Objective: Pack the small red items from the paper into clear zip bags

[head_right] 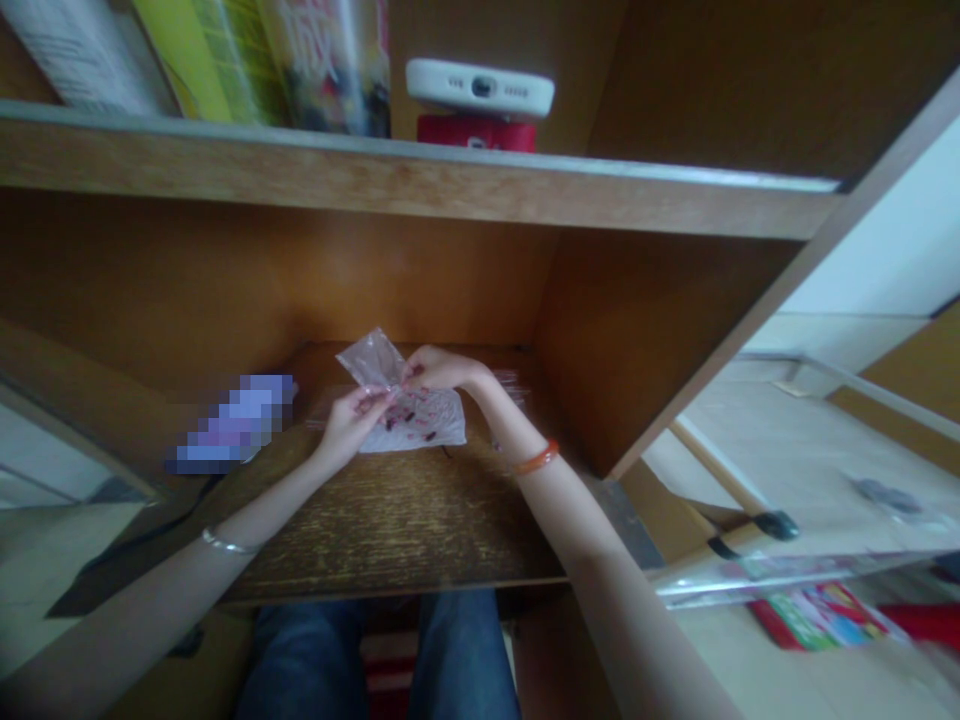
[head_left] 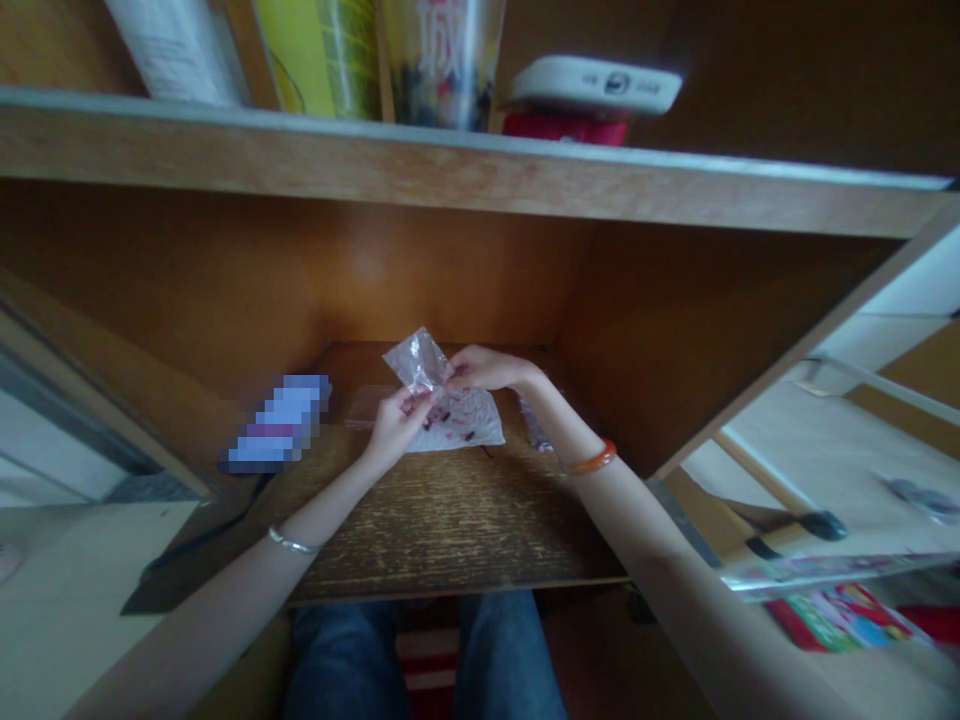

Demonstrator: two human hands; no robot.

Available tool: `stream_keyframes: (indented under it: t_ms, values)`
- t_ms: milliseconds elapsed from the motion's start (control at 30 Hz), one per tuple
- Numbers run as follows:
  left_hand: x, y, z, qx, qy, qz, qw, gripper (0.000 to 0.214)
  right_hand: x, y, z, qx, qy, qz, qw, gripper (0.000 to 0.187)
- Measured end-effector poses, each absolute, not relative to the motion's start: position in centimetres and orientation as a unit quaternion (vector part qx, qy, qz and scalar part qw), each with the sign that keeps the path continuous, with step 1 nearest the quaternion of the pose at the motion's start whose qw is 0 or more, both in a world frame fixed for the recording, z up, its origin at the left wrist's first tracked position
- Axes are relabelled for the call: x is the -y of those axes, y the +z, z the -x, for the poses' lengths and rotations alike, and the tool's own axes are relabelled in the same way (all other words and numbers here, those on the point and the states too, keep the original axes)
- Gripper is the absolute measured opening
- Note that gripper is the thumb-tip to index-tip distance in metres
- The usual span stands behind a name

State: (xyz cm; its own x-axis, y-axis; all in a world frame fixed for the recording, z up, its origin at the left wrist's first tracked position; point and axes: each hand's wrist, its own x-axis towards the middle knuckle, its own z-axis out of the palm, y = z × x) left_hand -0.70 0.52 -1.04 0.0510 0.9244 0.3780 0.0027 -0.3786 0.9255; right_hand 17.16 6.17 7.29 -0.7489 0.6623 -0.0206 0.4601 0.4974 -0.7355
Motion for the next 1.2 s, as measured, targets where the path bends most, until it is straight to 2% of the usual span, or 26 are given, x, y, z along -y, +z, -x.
stream_keyframes:
  t_ms: [300, 567, 767, 1033, 1200]
  values:
    - [-0.65, -1.34, 0.93, -0.397, 0.568, -0.6, 0.399, 0.031, -6.03, 7.06, -16.81, 0.858, 0.375, 0.329, 0.124, 0.018]
    - [-0.49, -1.26, 0.82, -0.397, 0.561, -0.608, 0.397, 0.035, -6.43, 6.62, -16.49, 0.884, 0.318, 0.324, 0.109, 0.016]
    - [-0.54, -1.31, 0.88, -0.403, 0.56, -0.61, 0.39, 0.034, -6.31, 6.47, -16.38, 0.882, 0.324, 0.322, 0.118, 0.016]
    - [-0.47, -0.83, 0.83, -0.402, 0.557, -0.599, 0.411, 0.038, -6.3, 6.58, -16.39, 0.871, 0.354, 0.318, 0.119, 0.027]
    - [-0.18, -0.55, 0.68, -0.397, 0.546, -0.607, 0.42, 0.037, -6.03, 6.72, -16.29, 0.865, 0.358, 0.331, 0.114, 0.024]
